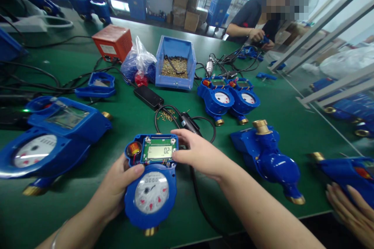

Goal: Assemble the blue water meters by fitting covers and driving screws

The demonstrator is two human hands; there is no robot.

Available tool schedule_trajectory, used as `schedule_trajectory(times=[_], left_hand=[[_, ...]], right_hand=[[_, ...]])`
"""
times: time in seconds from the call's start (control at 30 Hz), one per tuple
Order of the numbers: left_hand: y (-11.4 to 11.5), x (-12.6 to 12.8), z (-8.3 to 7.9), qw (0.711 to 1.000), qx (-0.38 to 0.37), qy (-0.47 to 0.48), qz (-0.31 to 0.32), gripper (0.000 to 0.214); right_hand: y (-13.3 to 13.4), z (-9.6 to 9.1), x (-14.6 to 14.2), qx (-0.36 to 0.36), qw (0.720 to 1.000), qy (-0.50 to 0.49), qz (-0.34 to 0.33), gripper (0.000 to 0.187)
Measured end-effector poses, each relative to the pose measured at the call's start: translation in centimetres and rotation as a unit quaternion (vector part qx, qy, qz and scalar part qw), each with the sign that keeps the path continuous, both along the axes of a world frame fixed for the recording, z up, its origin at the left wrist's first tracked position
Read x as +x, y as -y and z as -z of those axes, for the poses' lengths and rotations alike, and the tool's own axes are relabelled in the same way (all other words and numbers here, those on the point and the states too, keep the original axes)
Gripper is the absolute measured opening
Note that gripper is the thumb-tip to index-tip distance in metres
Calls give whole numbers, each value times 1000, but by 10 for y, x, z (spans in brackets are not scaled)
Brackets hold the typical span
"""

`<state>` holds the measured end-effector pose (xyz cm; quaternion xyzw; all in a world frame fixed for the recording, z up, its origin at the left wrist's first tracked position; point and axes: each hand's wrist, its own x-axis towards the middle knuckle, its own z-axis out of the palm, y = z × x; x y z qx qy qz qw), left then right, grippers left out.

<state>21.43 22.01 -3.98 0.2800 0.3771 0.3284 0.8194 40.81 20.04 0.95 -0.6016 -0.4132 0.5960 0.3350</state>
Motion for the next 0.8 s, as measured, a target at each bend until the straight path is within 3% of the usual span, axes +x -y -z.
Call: schedule_trajectory(times=[0.2, 0.37, 0.6, 0.73, 0.8], left_hand=[[-1, 1, 2, 1000, 3, -6, 0, 69], [1, 1, 1, 1000, -3, -14, -6, 68], [1, 1, -2, 999, -15, -27, -44, 67], [-2, -8, -3, 996, -39, -53, -62, 74], [-3, -14, -3, 993, -57, -64, -81, 78]], right_hand=[[-14, -4, -5, -32, 999, 16, -38, 52], [-17, -8, -10, -53, 999, 8, -3, 50], [-7, -1, -11, 5, 999, -36, 13, 53], [4, 8, -12, 31, 995, -85, 45, 61], [7, 12, -15, 27, 995, -81, 52, 57]])
